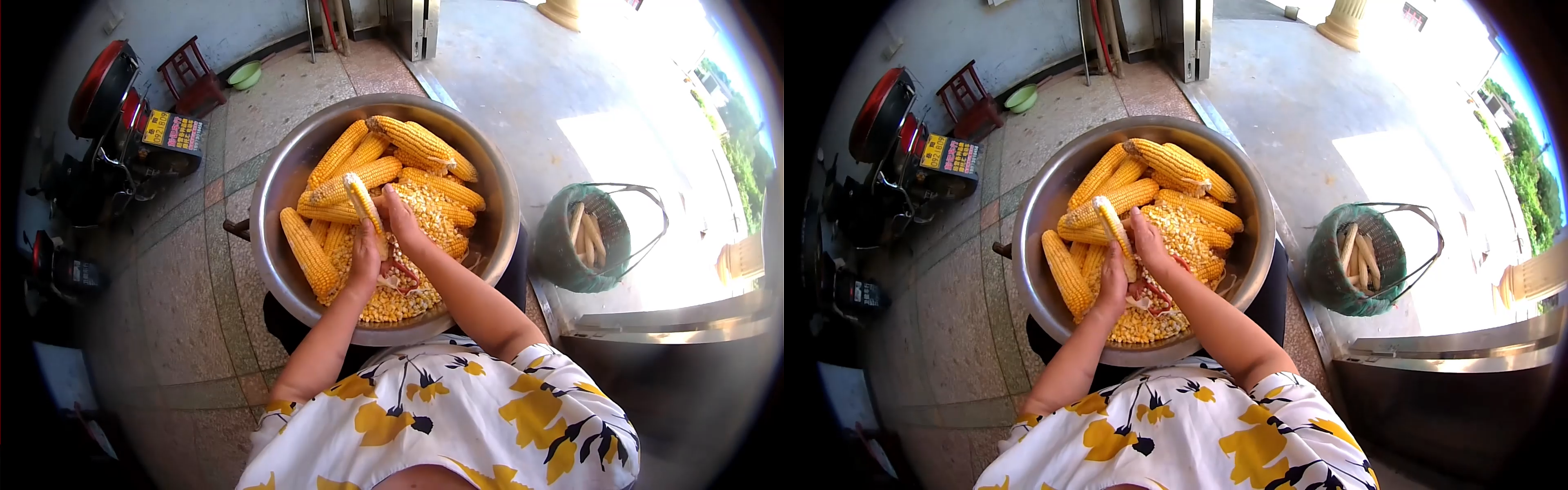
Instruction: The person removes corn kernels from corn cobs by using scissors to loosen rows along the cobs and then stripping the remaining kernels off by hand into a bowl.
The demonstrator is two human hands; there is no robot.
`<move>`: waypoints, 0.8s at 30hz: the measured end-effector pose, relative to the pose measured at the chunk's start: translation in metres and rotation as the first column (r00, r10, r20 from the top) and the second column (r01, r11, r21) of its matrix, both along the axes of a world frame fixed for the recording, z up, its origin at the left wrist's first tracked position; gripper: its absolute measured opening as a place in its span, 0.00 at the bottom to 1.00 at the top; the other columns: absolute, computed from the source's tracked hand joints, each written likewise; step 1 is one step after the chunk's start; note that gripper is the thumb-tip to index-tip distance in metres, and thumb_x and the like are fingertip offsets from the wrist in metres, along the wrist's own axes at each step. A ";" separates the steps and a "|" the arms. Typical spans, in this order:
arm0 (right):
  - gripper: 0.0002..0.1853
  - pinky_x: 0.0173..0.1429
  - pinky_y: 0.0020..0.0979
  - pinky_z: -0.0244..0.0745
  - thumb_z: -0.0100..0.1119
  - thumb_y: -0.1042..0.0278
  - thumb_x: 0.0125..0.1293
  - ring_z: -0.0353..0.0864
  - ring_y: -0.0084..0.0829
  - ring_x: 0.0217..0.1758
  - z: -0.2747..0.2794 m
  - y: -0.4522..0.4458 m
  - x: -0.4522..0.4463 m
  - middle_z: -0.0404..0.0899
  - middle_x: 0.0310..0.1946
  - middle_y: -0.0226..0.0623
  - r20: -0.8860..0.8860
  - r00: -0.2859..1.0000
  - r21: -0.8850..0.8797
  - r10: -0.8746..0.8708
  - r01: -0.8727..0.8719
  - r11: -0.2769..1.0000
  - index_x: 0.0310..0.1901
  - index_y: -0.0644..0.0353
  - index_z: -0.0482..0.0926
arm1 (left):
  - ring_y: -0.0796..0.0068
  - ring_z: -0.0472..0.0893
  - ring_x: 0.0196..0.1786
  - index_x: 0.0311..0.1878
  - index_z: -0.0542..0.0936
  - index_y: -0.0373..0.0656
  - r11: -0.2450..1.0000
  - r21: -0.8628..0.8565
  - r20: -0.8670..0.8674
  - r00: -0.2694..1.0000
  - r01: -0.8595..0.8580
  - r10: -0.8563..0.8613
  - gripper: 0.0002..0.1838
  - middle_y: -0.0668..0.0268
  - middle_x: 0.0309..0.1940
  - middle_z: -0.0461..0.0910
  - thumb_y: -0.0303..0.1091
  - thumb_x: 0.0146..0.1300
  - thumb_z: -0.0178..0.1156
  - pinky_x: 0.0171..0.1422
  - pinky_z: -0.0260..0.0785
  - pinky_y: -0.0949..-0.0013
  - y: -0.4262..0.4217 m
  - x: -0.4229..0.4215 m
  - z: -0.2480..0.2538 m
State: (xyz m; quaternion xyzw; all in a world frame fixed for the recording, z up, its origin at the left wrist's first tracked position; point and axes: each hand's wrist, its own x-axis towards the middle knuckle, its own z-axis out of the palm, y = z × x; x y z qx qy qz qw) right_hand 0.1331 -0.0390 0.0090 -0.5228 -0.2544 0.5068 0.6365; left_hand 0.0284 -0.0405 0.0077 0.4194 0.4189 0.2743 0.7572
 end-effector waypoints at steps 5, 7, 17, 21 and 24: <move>0.26 0.39 0.42 0.67 0.36 0.46 0.71 0.74 0.43 0.31 -0.009 -0.002 -0.014 0.74 0.26 0.47 0.457 0.884 0.064 -0.102 0.082 0.995 0.39 0.65 0.72 | 0.78 0.67 0.30 0.50 0.68 0.42 0.944 0.282 0.080 0.985 -0.171 0.154 0.25 0.67 0.30 0.70 0.55 0.72 0.35 0.32 0.60 0.74 -0.005 0.022 -0.018; 0.22 0.39 0.46 0.67 0.39 0.51 0.70 0.73 0.56 0.34 0.011 -0.008 -0.011 0.74 0.28 0.56 0.641 0.756 0.087 -0.133 0.100 0.991 0.35 0.64 0.72 | 0.82 0.62 0.12 0.44 0.70 0.46 0.924 0.256 0.156 0.956 -0.284 0.250 0.24 0.71 0.17 0.67 0.57 0.71 0.35 0.12 0.52 0.75 -0.008 0.017 -0.006; 0.23 0.40 0.35 0.71 0.35 0.52 0.72 0.75 0.34 0.30 -0.008 0.003 0.012 0.79 0.32 0.42 0.088 0.987 0.088 -0.136 0.128 0.988 0.38 0.63 0.76 | 0.77 0.66 0.13 0.40 0.68 0.44 0.996 0.083 0.008 0.999 0.042 -0.043 0.20 0.67 0.19 0.71 0.53 0.70 0.41 0.15 0.57 0.74 0.002 -0.004 0.015; 0.27 0.39 0.33 0.75 0.30 0.45 0.71 0.77 0.30 0.28 0.026 0.000 0.016 0.77 0.27 0.39 -0.442 0.882 0.030 -0.162 0.196 0.980 0.40 0.60 0.74 | 0.54 0.76 0.23 0.45 0.67 0.38 0.723 0.668 -0.292 0.955 0.173 0.042 0.21 0.52 0.25 0.77 0.49 0.66 0.51 0.31 0.68 0.53 0.006 0.000 -0.031; 0.27 0.30 0.32 0.75 0.31 0.44 0.70 0.75 0.31 0.22 0.020 -0.009 0.024 0.76 0.21 0.39 -0.352 0.913 0.055 -0.209 0.243 0.969 0.36 0.61 0.73 | 0.54 0.78 0.25 0.45 0.68 0.38 0.504 0.745 -0.576 0.803 0.437 0.156 0.19 0.50 0.27 0.77 0.47 0.66 0.51 0.30 0.68 0.55 -0.014 0.002 -0.013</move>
